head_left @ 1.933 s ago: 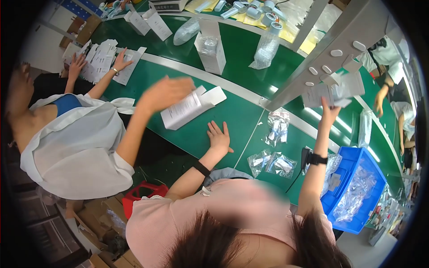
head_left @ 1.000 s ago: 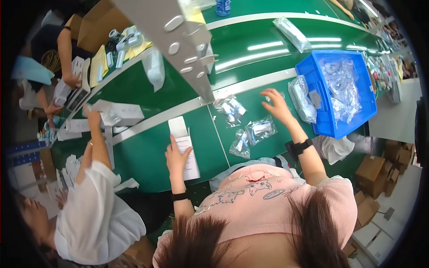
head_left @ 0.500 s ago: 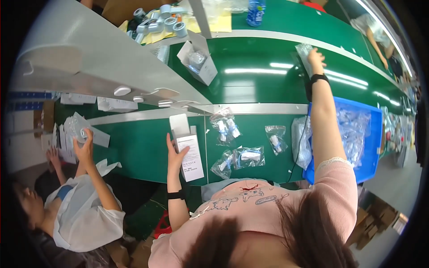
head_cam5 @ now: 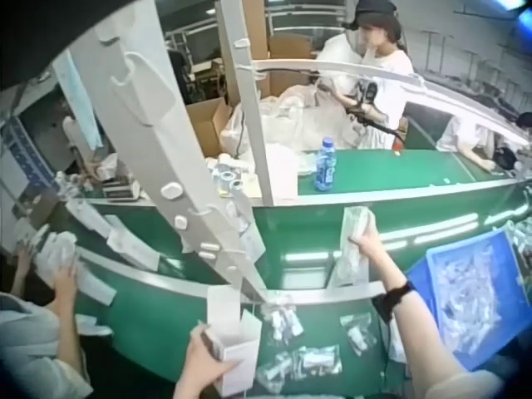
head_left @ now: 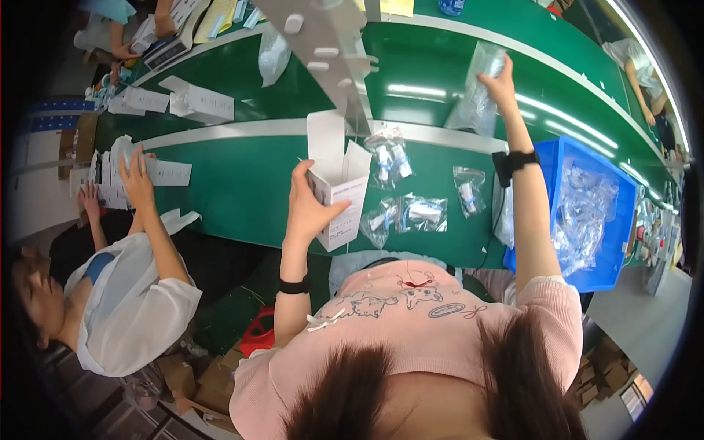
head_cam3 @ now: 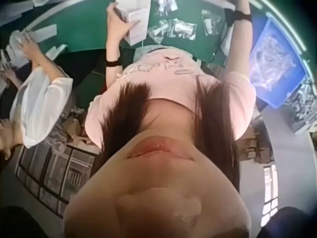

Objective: The person packs items by hand, picking up a small plastic bag from a blue bin, placing it into a white box, and then inserting a larger bubble-wrapped item into the same box. The person then closes the box and sets it aside on the green table.

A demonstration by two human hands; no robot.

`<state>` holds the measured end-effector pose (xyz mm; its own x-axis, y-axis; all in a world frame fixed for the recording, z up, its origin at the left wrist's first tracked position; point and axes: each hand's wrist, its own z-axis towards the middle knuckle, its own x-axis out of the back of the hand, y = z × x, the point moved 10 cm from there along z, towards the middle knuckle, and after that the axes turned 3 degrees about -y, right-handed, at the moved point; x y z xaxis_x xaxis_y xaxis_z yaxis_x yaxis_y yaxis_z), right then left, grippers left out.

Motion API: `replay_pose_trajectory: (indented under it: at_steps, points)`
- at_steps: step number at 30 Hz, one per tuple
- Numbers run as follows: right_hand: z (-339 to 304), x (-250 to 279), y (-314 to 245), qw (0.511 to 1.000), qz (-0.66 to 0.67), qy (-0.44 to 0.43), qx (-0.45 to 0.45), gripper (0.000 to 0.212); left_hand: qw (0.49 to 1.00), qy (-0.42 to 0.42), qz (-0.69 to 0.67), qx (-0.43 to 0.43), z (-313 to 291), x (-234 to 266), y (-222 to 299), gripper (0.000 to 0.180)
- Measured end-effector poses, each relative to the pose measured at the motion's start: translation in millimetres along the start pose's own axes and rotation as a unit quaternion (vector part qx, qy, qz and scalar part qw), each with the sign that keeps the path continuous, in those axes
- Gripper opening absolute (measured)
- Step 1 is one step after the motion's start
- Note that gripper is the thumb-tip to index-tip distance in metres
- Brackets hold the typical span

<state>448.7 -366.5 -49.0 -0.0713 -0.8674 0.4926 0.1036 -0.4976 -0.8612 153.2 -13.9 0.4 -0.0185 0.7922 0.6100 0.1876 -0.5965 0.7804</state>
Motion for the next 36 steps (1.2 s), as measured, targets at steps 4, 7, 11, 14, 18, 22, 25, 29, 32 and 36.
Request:
replay_pose_trajectory:
  at_steps: [4, 7, 11, 14, 18, 22, 25, 29, 32, 36]
  points:
    - [-86.1, -11.5, -96.0, 0.871, 0.487, 0.000, -0.062, 0.057, 0.996, 0.020, -0.084, 0.037, -19.7, 2.3, 7.8, 0.085]
    - [-143.1, -35.2, -157.8, 0.793, 0.606, 0.023, -0.060, 0.049, 0.999, 0.021, -0.035, 0.007, -34.2, -4.2, 22.0, 0.083]
    - [-193.3, -53.1, -203.8, 0.842, 0.535, 0.065, -0.024, 0.046, 0.995, 0.074, -0.067, -0.028, -45.4, -16.2, 30.4, 0.083]
    - [-222.7, -39.3, -252.3, 0.967, 0.143, 0.067, 0.202, 0.038, 0.984, 0.139, -0.042, -0.105, -51.8, -13.9, 43.6, 0.083]
    - [-256.4, -73.9, -273.1, 0.905, -0.094, -0.134, 0.392, 0.029, 0.940, 0.188, -0.063, -0.279, -60.7, -9.2, 45.5, 0.080]
    - [-208.7, -70.9, -166.7, 0.967, 0.207, -0.100, 0.112, 0.034, 0.938, 0.220, -0.106, -0.245, -59.8, 1.8, 20.1, 0.080]
    - [-186.6, -111.9, -87.5, 0.991, 0.030, -0.116, 0.060, 0.036, 0.955, 0.214, -0.116, -0.167, -65.6, -17.6, -22.1, 0.081]
    - [-176.7, -162.5, -21.5, 0.965, -0.201, -0.149, 0.084, 0.038, 0.966, 0.189, -0.124, -0.126, -76.6, -33.7, -47.4, 0.081]
    - [-177.6, -177.4, -0.5, 0.963, -0.173, -0.201, 0.045, 0.042, 0.965, 0.180, -0.151, -0.118, -82.5, -37.6, -55.3, 0.081]
    - [-181.2, -173.3, -1.2, 0.979, -0.077, -0.191, 0.001, 0.046, 0.954, 0.191, -0.188, -0.133, -86.1, -32.5, -54.1, 0.080]
